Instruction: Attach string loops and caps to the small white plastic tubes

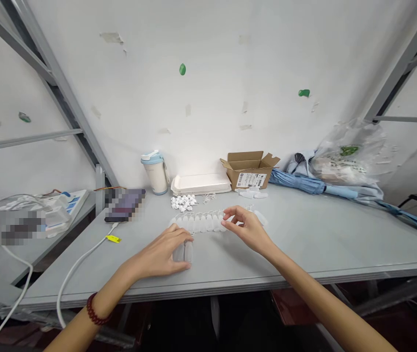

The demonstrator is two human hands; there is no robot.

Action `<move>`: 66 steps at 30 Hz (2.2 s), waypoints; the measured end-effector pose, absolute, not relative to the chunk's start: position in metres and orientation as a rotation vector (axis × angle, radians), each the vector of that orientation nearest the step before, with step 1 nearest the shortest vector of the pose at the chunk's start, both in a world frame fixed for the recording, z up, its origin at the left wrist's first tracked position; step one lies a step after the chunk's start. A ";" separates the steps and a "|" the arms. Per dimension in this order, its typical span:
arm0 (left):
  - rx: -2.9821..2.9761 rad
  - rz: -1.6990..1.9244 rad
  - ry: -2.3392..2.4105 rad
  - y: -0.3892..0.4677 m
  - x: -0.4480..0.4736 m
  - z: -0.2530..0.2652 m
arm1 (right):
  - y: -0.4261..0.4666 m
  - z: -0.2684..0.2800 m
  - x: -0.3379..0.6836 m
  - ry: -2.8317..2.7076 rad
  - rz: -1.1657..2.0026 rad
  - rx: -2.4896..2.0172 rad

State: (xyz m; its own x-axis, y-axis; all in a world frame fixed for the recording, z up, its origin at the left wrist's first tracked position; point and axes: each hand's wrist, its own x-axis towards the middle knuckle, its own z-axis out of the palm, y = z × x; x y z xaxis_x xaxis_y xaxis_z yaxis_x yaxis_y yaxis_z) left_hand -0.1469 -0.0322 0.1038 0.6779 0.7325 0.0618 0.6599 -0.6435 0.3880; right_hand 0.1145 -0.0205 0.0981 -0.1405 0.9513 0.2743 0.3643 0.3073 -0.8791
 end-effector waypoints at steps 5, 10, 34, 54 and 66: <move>2.559 0.287 1.068 -0.032 -0.148 0.105 | -0.019 0.097 0.117 -1.669 0.810 -1.212; 2.541 0.356 1.044 -0.033 -0.146 0.109 | -0.014 0.097 0.128 -1.660 0.737 -1.229; 2.438 0.803 1.566 0.133 -0.064 0.113 | 0.110 0.053 0.254 -1.940 -0.067 -1.772; 2.240 1.150 1.505 0.069 -0.058 0.130 | 0.050 0.110 0.141 -1.696 0.722 -1.015; 2.258 1.273 1.320 0.051 -0.066 0.120 | 0.036 0.100 0.101 -1.739 0.949 -0.929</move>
